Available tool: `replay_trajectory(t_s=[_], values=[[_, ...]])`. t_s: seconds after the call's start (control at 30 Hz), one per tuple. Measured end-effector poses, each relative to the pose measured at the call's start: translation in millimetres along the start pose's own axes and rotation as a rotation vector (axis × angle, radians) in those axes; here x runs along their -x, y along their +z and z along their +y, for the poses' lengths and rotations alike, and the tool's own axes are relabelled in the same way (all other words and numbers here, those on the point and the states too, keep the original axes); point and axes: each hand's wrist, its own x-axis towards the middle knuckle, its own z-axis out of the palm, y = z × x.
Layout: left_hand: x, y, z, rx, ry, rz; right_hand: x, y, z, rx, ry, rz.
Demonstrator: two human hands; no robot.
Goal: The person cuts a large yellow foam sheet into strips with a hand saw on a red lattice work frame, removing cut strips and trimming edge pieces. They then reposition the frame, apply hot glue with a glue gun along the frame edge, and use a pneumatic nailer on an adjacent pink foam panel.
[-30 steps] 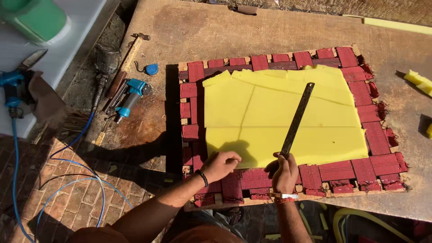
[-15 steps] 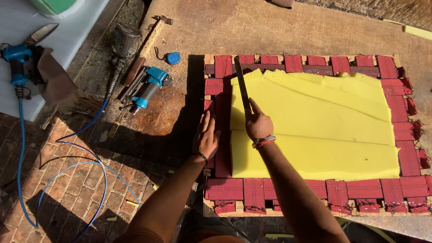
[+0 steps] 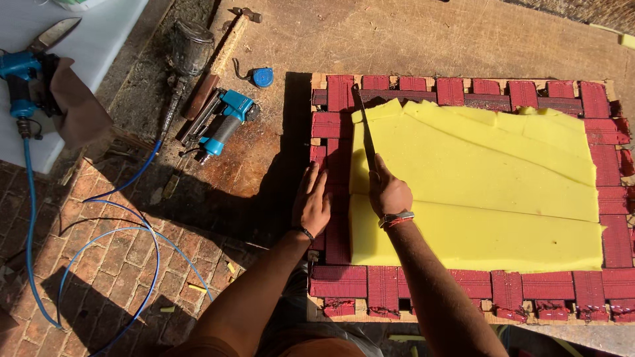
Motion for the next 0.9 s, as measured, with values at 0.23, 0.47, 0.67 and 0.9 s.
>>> replay_trajectory(t_s=[0.23, 0.47, 0.67, 0.9], values=[[4, 7, -5, 0.012, -0.079, -0.053, 62, -15, 6, -0.044, -0.077, 0.008], [5, 12, -6, -0.005, -0.059, -0.034, 50, -4, 3, 0.042, -0.018, -0.031], [8, 22, -17, -0.001, -0.049, -0.039, 139, -21, 23, -0.046, -0.157, 0.073], [9, 29, -23, -0.015, -0.003, -0.015, 118, 8, 27, 0.088, -0.099, 0.028]])
